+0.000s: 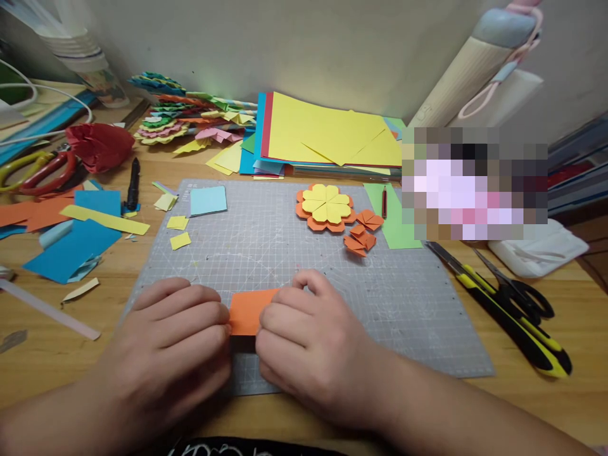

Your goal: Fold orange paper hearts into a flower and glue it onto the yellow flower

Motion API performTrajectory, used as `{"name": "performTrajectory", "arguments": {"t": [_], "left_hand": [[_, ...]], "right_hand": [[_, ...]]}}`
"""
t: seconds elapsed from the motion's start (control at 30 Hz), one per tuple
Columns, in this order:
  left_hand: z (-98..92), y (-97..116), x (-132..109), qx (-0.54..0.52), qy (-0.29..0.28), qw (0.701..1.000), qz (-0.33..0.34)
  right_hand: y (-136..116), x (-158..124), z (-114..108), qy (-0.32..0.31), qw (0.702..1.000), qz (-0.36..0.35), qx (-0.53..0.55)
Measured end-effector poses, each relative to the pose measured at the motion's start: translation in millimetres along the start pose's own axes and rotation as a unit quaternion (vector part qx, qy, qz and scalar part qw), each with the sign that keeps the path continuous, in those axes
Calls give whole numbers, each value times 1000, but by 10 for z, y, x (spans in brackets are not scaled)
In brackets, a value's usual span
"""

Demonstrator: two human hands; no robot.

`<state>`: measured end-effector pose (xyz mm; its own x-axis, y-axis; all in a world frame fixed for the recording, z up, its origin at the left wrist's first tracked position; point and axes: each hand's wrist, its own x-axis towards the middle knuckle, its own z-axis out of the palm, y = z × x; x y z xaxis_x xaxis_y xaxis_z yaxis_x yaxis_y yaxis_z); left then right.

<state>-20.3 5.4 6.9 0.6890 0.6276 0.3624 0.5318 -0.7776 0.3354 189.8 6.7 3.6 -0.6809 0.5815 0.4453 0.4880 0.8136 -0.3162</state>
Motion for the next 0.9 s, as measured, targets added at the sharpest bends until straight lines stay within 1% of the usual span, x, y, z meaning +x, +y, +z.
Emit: {"name": "performTrajectory", "arguments": {"t": [0.07, 0.13, 0.2, 0.23, 0.3, 0.37, 0.47, 0.53, 0.6, 0.67, 0.8, 0.9], "left_hand": [[-22, -44, -1, 9, 8, 1000, -15], [-45, -81, 1, 28, 20, 998, -51], [-64, -90, 8, 29, 47, 995, -82], [-69, -80, 12, 19, 63, 994, -85], [-65, -40, 16, -5, 84, 994, -63], [-45, 6, 11, -20, 73, 997, -24], [-13, 47, -10, -31, 32, 999, 19], [-15, 55, -24, -28, 34, 999, 30], [-41, 56, -30, -18, 54, 998, 30], [-81, 54, -27, -16, 73, 997, 18], [-125, 34, -2, -49, 71, 996, -13], [-98, 26, 13, -72, 42, 996, -24]], "right_hand": [[70, -37, -44, -3, 1000, 0, -1], [133, -61, -87, 1, 1000, 8, 2], [160, -63, -110, 4, 1000, 17, 6], [155, -56, -110, 2, 1000, 18, 6], [112, -29, -83, -8, 1000, 5, 3], [52, 1, -36, -11, 1000, -15, 5], [3, 22, 13, -8, 999, -35, 10], [19, 10, -2, -25, 999, -37, 15], [64, -13, -53, -47, 998, -39, 17], [119, -33, -122, -47, 998, -41, 21], [178, -34, -230, -10, 999, -29, 39], [131, -10, -264, 32, 997, -31, 58]]}}
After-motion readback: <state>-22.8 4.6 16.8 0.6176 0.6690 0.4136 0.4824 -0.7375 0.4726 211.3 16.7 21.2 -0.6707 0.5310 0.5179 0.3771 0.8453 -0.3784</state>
